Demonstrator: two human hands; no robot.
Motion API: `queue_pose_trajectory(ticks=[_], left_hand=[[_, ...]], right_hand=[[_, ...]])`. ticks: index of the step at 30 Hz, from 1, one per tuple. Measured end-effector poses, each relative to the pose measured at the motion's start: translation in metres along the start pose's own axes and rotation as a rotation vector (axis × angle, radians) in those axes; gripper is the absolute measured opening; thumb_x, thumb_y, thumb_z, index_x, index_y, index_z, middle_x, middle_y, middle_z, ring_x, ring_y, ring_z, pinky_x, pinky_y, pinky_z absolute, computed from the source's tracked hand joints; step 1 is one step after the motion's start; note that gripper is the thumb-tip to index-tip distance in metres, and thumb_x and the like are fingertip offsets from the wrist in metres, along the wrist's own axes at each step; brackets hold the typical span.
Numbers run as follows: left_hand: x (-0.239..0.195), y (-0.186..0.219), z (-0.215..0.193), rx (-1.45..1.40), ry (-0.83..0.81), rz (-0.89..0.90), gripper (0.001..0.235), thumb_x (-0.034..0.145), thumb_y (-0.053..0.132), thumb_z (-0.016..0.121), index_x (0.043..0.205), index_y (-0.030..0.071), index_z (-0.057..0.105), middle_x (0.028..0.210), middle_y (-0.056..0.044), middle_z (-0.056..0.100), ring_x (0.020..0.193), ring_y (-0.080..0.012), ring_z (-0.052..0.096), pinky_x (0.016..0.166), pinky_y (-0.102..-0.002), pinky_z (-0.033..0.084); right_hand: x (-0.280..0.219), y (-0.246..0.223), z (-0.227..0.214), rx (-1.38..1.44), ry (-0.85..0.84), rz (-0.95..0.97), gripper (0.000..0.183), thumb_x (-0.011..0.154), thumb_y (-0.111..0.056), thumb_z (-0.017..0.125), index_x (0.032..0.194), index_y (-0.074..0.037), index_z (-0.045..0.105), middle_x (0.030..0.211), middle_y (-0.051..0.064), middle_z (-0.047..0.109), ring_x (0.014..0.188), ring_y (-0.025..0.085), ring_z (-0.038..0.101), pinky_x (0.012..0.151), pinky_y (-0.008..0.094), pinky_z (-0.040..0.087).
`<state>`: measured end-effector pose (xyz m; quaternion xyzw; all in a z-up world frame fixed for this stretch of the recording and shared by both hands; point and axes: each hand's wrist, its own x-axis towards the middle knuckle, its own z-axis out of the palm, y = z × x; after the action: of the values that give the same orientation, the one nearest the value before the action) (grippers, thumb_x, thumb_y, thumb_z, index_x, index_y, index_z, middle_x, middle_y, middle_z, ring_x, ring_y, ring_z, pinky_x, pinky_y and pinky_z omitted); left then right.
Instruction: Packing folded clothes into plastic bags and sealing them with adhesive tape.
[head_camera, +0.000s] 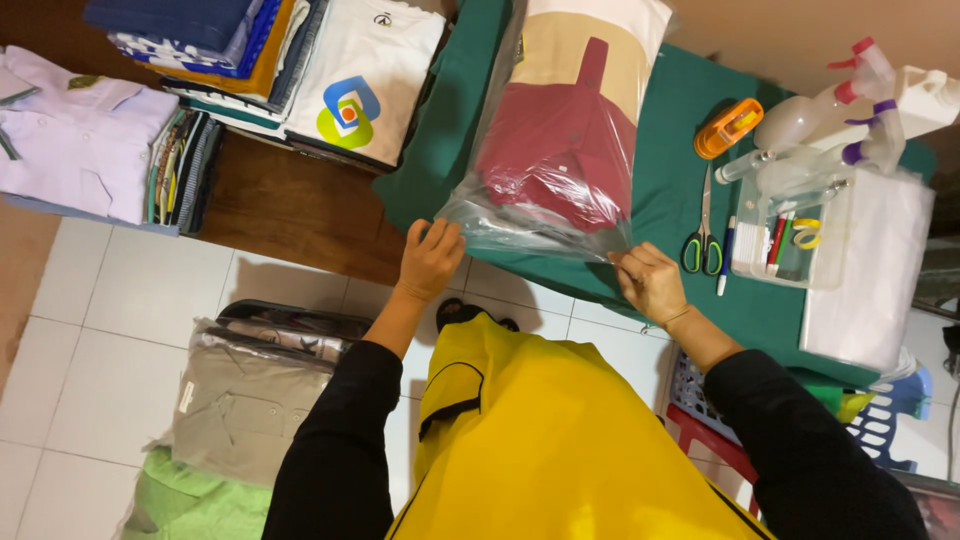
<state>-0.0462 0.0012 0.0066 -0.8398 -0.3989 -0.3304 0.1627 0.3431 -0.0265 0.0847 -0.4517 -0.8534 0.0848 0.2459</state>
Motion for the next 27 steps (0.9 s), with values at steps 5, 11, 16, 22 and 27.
queue_pose_trajectory(ticks=[5, 11, 16, 22, 27], left_hand=[[0.002, -0.004, 0.002, 0.038, -0.028, 0.036, 0.007, 0.089, 0.012, 0.068, 0.088, 0.005, 0.072, 0.119, -0.008, 0.067, 0.12, -0.0265, 0.059, 0.101, -0.048, 0.043], [0.003, -0.012, 0.005, 0.022, -0.064, 0.12, 0.012, 0.085, 0.013, 0.067, 0.088, 0.002, 0.073, 0.116, -0.009, 0.069, 0.117, -0.0279, 0.06, 0.099, -0.046, 0.043], [0.005, -0.017, 0.008, -0.024, -0.112, 0.149, 0.016, 0.08, 0.011, 0.066, 0.089, 0.0, 0.073, 0.105, -0.012, 0.068, 0.112, -0.0288, 0.06, 0.1, -0.041, 0.044], [0.004, -0.015, 0.01, -0.099, -0.138, 0.103, 0.008, 0.077, 0.01, 0.068, 0.081, 0.006, 0.064, 0.089, -0.01, 0.062, 0.101, -0.0287, 0.06, 0.097, -0.042, 0.045], [0.013, -0.012, -0.001, -0.185, -0.089, 0.034, 0.016, 0.08, 0.005, 0.068, 0.095, 0.004, 0.066, 0.088, -0.008, 0.057, 0.095, -0.0268, 0.056, 0.094, -0.04, 0.046]], right_hand=[[0.002, -0.006, -0.001, 0.013, 0.025, 0.012, 0.025, 0.081, 0.006, 0.07, 0.103, -0.005, 0.073, 0.086, 0.009, 0.066, 0.08, 0.029, 0.062, 0.073, 0.038, 0.054], [0.0, -0.005, 0.002, 0.008, 0.035, 0.04, 0.024, 0.081, 0.007, 0.072, 0.102, -0.004, 0.074, 0.083, 0.009, 0.064, 0.078, 0.028, 0.061, 0.071, 0.037, 0.054], [0.002, -0.009, 0.001, 0.019, 0.046, 0.047, 0.025, 0.08, 0.008, 0.072, 0.102, -0.004, 0.074, 0.084, 0.009, 0.065, 0.079, 0.028, 0.062, 0.072, 0.037, 0.054], [0.001, -0.01, 0.001, 0.008, 0.055, 0.046, 0.024, 0.08, 0.007, 0.072, 0.101, -0.004, 0.074, 0.088, 0.009, 0.067, 0.082, 0.028, 0.063, 0.074, 0.037, 0.054], [-0.002, -0.008, 0.001, -0.017, 0.05, 0.045, 0.024, 0.079, 0.007, 0.073, 0.1, -0.004, 0.074, 0.085, 0.009, 0.065, 0.081, 0.028, 0.062, 0.073, 0.038, 0.054]])
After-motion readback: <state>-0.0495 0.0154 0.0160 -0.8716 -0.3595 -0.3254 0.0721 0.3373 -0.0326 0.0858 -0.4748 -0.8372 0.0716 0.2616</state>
